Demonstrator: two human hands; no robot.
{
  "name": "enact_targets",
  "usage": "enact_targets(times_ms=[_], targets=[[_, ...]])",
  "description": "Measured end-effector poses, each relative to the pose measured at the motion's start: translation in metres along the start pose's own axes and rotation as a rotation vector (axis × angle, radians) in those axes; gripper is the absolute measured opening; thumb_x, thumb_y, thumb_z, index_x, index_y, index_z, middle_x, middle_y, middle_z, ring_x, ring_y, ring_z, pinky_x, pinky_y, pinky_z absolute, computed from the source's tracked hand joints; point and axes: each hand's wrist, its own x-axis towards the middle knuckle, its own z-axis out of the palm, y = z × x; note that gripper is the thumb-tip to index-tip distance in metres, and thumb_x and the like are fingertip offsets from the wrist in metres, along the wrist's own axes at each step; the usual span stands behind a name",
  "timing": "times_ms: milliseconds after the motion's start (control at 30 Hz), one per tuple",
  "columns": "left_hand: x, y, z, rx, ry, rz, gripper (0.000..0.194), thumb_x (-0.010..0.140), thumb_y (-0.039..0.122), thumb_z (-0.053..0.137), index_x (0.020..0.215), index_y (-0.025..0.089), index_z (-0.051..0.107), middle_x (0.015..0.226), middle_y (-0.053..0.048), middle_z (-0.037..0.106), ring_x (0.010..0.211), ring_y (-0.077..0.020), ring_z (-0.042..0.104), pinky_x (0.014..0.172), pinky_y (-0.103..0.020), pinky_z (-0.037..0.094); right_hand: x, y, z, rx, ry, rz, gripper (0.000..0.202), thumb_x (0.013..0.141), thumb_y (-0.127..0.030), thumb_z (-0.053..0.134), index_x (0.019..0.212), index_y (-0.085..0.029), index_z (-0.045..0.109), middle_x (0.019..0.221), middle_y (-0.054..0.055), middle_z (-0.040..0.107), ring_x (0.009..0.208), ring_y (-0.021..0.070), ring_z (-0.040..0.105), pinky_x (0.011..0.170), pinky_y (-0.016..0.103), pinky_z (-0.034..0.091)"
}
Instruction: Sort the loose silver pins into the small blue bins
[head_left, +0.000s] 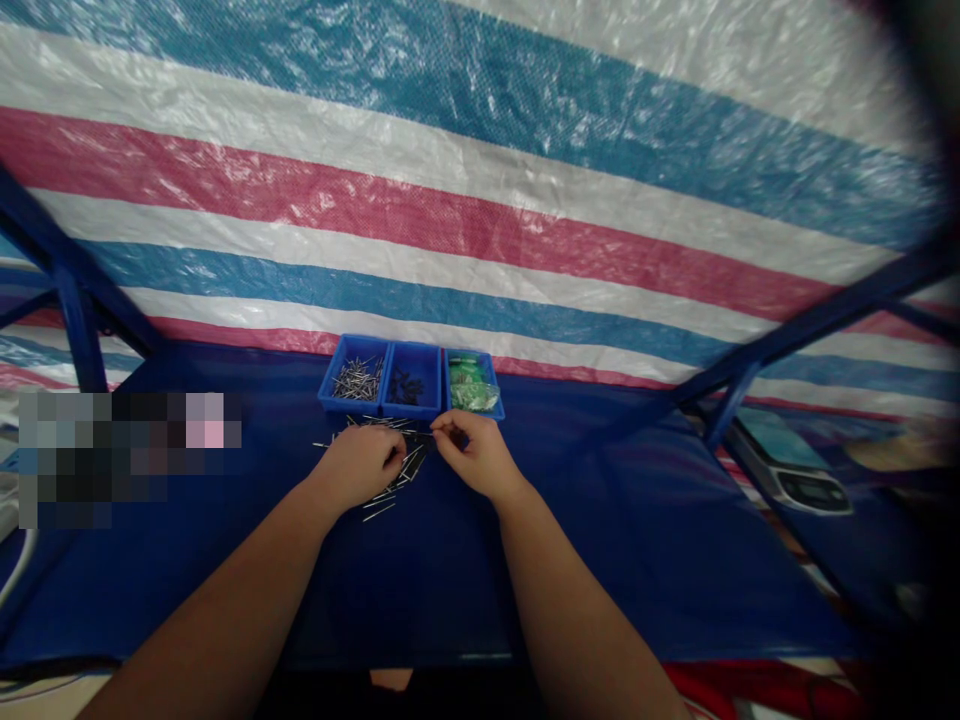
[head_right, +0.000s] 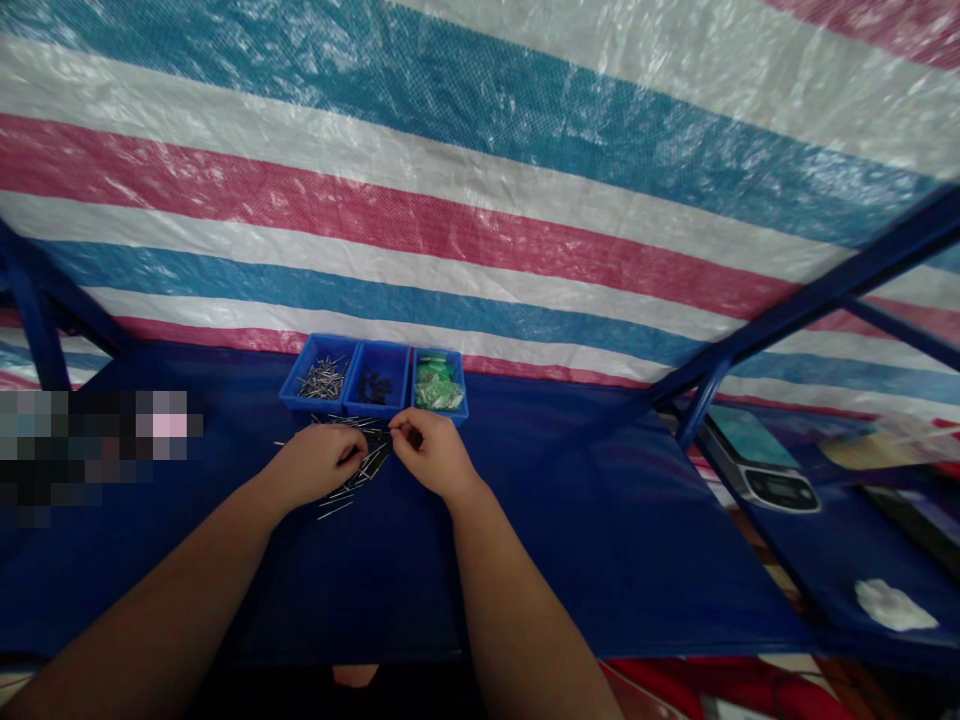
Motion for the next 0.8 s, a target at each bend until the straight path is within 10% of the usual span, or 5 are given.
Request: enact_targets(times_ms=[600, 800], targets=[[0.0015, 0.0041, 0.0059, 0.015, 0.039, -0.094, 0.017, 0.090, 0.026, 0.055, 0.083, 0.020, 0.069, 0.085, -0.006, 0.073, 0.078, -0.0222, 0.067, 0.071, -0.032, 0.046, -0.0017, 0.0020, -0.0022, -0.310, -0.181, 0.161, 0.010, 0.087, -0.021, 0.063, 0.093, -0.021, 0.071, 0.077, 0.000, 0.070, 0.063, 0.0123, 0.056, 0.058, 0.024, 0.035], [0.0009, -0.0006, -0.0023, -0.164, 0.373, -0.089, 0.022, 0.100, 0.030, 0.046, 0.101, 0.019, 0.065, 0.096, -0.006, 0.069, 0.090, -0.0196, 0.064, 0.080, -0.031, 0.046, -0.0024, 0.0030, -0.0040, -0.331, -0.181, 0.187, 0.010, 0.086, -0.021, 0.064, 0.094, -0.021, 0.071, 0.077, 0.000, 0.070, 0.063, 0.0124, 0.057, 0.058, 0.024, 0.035]])
